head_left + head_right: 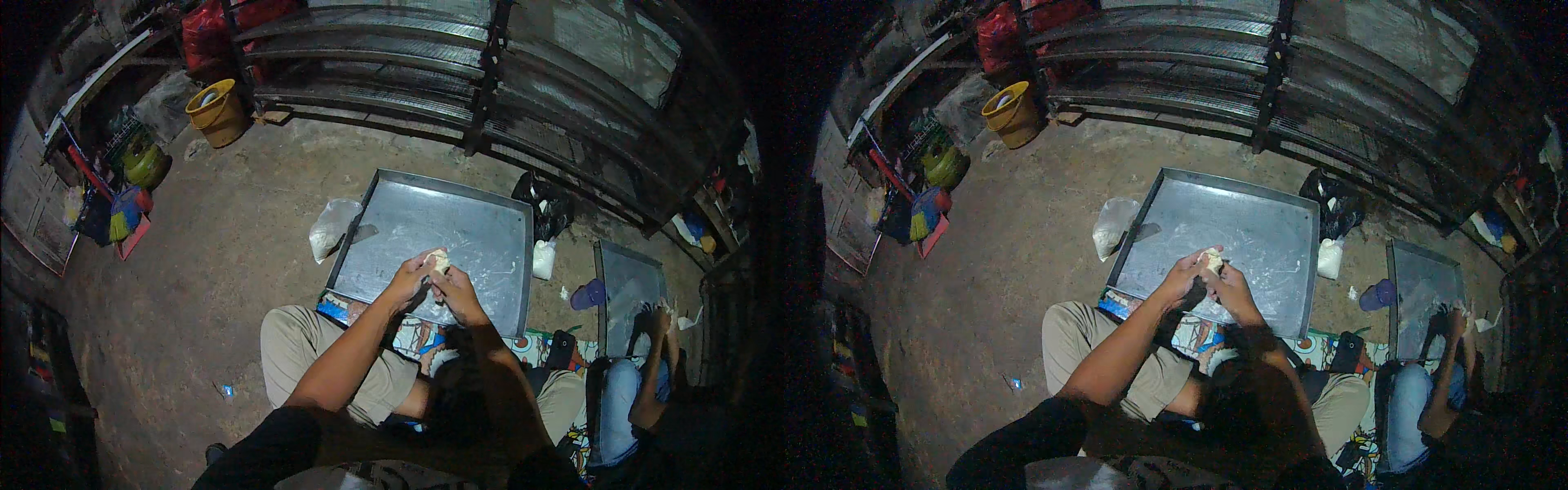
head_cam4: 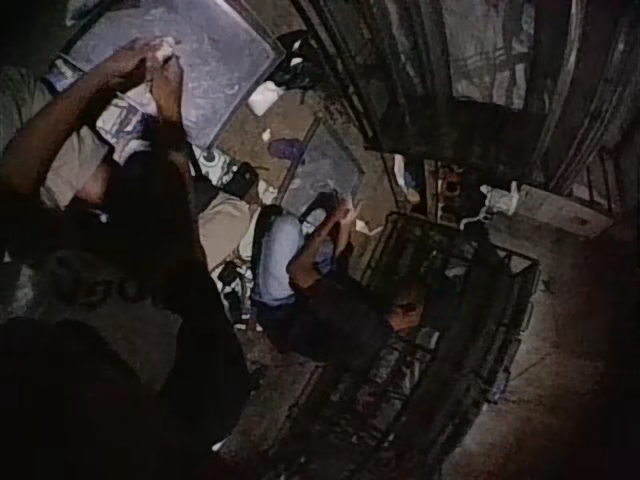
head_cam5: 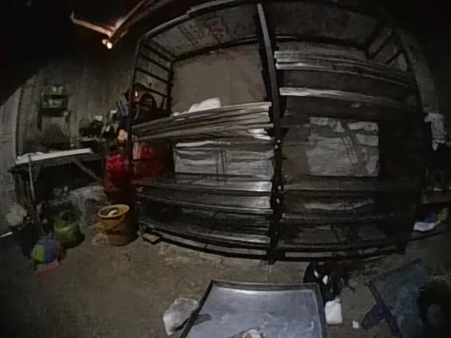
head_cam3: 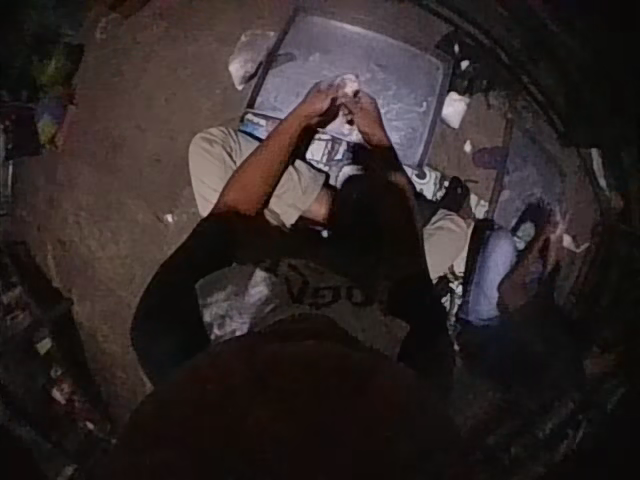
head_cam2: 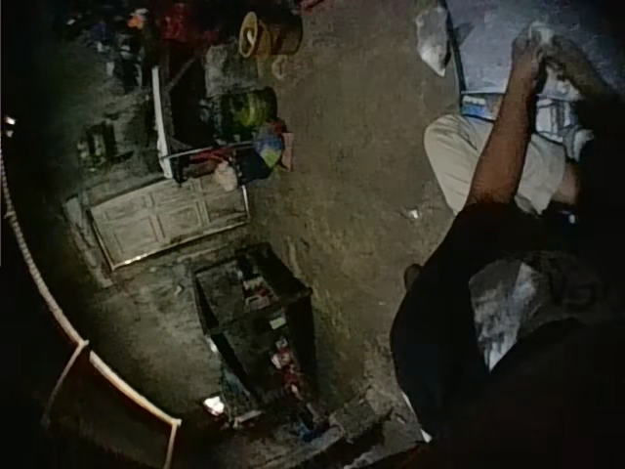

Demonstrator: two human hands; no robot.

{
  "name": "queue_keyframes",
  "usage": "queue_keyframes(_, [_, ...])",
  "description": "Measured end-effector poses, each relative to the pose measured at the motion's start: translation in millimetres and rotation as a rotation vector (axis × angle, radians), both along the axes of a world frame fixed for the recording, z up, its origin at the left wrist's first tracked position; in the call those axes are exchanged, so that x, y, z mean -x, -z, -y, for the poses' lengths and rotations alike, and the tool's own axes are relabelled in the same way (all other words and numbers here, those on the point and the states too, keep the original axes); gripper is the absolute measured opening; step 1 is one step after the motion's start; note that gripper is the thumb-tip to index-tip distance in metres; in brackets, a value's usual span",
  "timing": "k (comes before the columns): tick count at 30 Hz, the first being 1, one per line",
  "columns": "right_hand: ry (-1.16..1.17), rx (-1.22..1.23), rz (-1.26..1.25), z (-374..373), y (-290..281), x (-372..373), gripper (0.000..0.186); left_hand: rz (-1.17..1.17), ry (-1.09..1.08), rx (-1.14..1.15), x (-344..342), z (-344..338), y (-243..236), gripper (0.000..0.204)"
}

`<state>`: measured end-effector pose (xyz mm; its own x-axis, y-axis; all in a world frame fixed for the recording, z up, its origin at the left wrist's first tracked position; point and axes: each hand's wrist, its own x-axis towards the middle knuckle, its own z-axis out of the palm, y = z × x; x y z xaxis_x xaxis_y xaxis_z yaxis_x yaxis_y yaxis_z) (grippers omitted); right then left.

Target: The person shapes dough by hand on a metal tray and adds white powder from a plastic bag.

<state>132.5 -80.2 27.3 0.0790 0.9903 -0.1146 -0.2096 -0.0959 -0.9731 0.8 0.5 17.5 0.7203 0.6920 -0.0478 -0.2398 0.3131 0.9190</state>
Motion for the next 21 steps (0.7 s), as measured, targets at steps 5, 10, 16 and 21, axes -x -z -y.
queue_keyframes(5, [0.082, 0.039, -0.274, -3, 8, -9, 0.017, 0.106, 0.102, 0.173, -7, 3, 8, 0.049])
queue_keyframes(10, [0.216, 0.009, -0.258, -4, 13, -12, 0.027, 0.097, 0.132, -0.268, -11, 17, -8, 0.079])
queue_keyframes(16, [0.108, 0.154, -0.086, -6, 13, -14, 0.046, 0.033, 0.015, -0.23, -11, 23, -7, 0.073])
queue_keyframes(21, [-0.016, 0.332, -0.137, -10, 19, -15, 0.054, -0.081, -0.143, -0.263, -11, 21, -18, 0.042])
